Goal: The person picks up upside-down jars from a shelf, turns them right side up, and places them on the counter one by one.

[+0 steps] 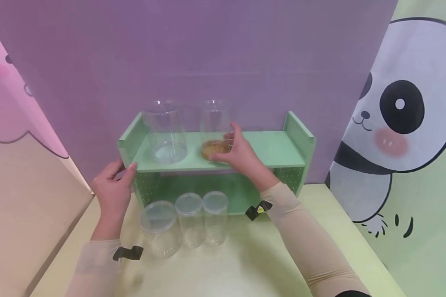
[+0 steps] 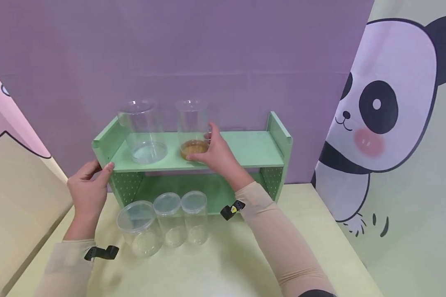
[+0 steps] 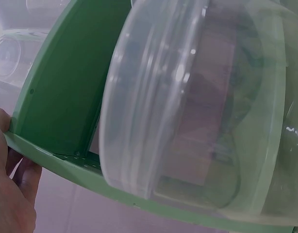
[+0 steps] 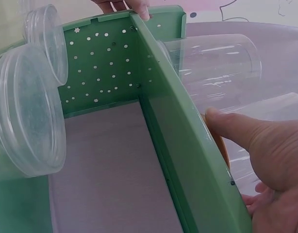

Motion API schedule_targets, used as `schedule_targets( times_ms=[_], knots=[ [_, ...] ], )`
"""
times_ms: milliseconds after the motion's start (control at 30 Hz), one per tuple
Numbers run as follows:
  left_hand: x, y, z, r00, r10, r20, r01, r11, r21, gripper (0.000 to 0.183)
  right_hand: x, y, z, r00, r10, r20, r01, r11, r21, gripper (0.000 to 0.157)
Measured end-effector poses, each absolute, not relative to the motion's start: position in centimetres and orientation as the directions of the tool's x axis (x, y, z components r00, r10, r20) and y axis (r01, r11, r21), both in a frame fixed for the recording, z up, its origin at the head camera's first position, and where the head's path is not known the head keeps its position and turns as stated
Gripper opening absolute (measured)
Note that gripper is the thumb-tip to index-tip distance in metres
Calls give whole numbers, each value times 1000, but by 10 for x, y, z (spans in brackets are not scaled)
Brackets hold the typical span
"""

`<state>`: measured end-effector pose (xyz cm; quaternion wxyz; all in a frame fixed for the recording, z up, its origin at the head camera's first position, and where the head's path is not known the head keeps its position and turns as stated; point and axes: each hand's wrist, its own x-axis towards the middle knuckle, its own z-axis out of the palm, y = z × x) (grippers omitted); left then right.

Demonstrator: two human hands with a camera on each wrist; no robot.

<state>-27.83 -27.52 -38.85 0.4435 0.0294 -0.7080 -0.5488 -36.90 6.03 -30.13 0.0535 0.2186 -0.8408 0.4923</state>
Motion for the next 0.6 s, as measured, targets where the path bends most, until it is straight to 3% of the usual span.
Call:
schedule_targets(
  times_ms=[233,600],
  knots=[
    [-279,-275,-390,-623,-538,568,447,350,823,30,-366,61,-303,-900,-309,307,-421,434,-796,119],
    [-280,-274,-389,-593,-546,592,446,389,806,29,-352,69,-303,-871,-326,366,-476,380,-793,110]
  ],
)
